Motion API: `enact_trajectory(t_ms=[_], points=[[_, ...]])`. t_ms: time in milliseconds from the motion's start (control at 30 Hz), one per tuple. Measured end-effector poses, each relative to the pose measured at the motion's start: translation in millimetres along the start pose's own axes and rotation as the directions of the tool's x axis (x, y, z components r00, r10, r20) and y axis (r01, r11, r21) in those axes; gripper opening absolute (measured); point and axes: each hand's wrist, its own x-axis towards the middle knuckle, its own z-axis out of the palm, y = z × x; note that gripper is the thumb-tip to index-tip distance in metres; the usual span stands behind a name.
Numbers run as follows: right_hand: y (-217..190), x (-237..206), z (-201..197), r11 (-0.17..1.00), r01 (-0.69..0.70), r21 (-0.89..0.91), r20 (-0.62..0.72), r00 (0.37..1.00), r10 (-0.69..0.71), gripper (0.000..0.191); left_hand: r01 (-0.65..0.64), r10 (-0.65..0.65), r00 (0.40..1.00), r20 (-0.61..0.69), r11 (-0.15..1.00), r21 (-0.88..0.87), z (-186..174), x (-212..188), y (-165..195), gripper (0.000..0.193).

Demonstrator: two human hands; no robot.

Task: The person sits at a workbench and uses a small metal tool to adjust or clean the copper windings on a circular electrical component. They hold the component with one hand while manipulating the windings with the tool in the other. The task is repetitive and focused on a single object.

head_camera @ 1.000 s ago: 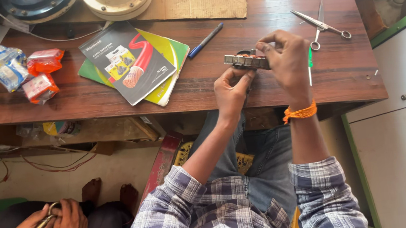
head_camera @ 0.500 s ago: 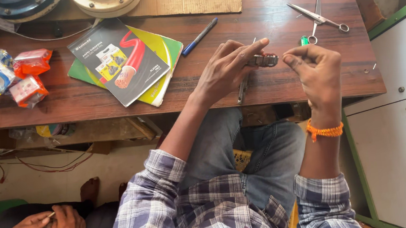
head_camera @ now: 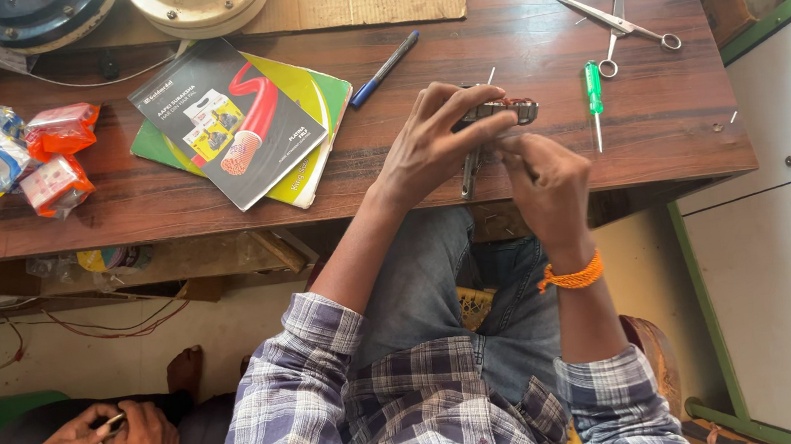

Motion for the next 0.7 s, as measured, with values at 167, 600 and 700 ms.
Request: enact_trajectory(t_ms=[167,600,700], points=[[1.3,-14.2,0.9,0.996,-0.085,0.029,0.024,0.996,0.084,0.008,-0.123,0.140,0.986,-0.090,0.977,0.173,-3.4,-8.3,3.6,0.028],[-21.9,44.5,-14.2,0.997,-0.029,-0.076,0.044,0.999,0.032,0.007,0.488,-0.683,0.694,-0.230,0.680,-0.547,39.8,-26.0,43.2,0.008],[-19.4,65.3,-5.5,0.992,-0.070,-0.108,0.092,0.993,0.080,0.007,0.493,-0.816,0.560,-0.141,0.465,-0.735,48.4,-22.2,44.3,0.010]])
